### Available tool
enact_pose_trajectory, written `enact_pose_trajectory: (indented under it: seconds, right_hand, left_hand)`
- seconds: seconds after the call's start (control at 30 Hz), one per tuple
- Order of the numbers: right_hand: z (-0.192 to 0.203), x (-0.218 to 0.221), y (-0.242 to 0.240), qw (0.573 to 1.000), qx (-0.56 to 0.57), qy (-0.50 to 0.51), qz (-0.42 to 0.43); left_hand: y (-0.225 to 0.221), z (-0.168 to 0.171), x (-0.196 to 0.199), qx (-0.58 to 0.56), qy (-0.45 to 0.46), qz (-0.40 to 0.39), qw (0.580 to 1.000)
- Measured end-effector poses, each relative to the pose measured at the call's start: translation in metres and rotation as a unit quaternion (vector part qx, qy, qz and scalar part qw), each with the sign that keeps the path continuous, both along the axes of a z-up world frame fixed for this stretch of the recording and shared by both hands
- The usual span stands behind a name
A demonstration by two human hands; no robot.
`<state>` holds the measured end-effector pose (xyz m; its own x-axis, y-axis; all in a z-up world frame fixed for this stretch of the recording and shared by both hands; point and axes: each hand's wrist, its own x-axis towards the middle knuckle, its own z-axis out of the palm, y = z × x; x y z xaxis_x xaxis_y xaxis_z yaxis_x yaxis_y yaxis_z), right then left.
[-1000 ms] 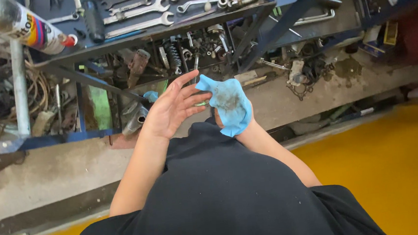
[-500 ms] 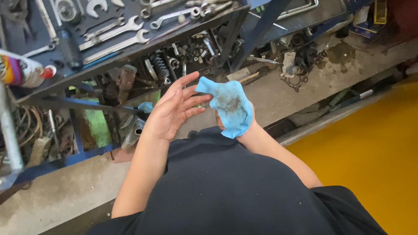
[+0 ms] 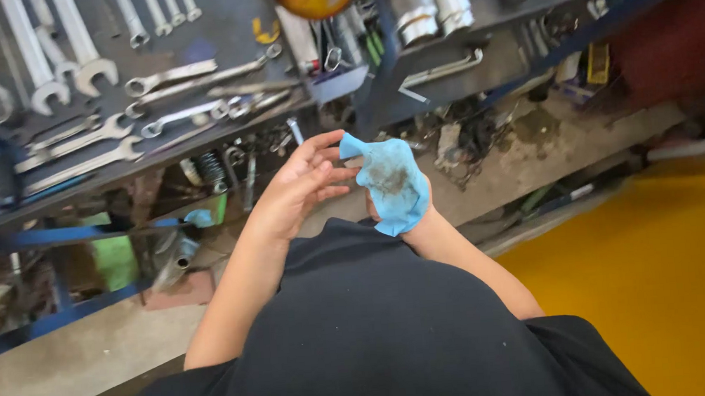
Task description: Cleaning and organizing various sizes of wrenches on a service bay workbench.
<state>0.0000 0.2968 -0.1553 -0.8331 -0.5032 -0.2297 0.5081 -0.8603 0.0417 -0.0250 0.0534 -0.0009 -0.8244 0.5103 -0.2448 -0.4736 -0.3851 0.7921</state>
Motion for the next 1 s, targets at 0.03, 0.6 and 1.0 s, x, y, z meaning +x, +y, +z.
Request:
enact_pose_trajectory:
  seconds: [0.03, 0.6, 1.0]
  right_hand:
    - [0.000, -0.009, 0.015, 1.000, 0.015, -0.002, 0.014]
    - [0.018, -0.133, 0.146, 0.995, 0.061, 0.067, 0.032]
    - [-0.013, -0.141, 0.183, 0.990, 0.078, 0.120, 0.000]
  left_hand:
    - [0.017, 0.002, -0.008, 0.006, 0.002, 0.003, 1.000]
    - [0.149, 0.013, -0.085, -0.010, -0.009, 0.091, 0.996]
    - [0.178, 0.010, -0.106, -0.026, -0.017, 0.101, 0.994]
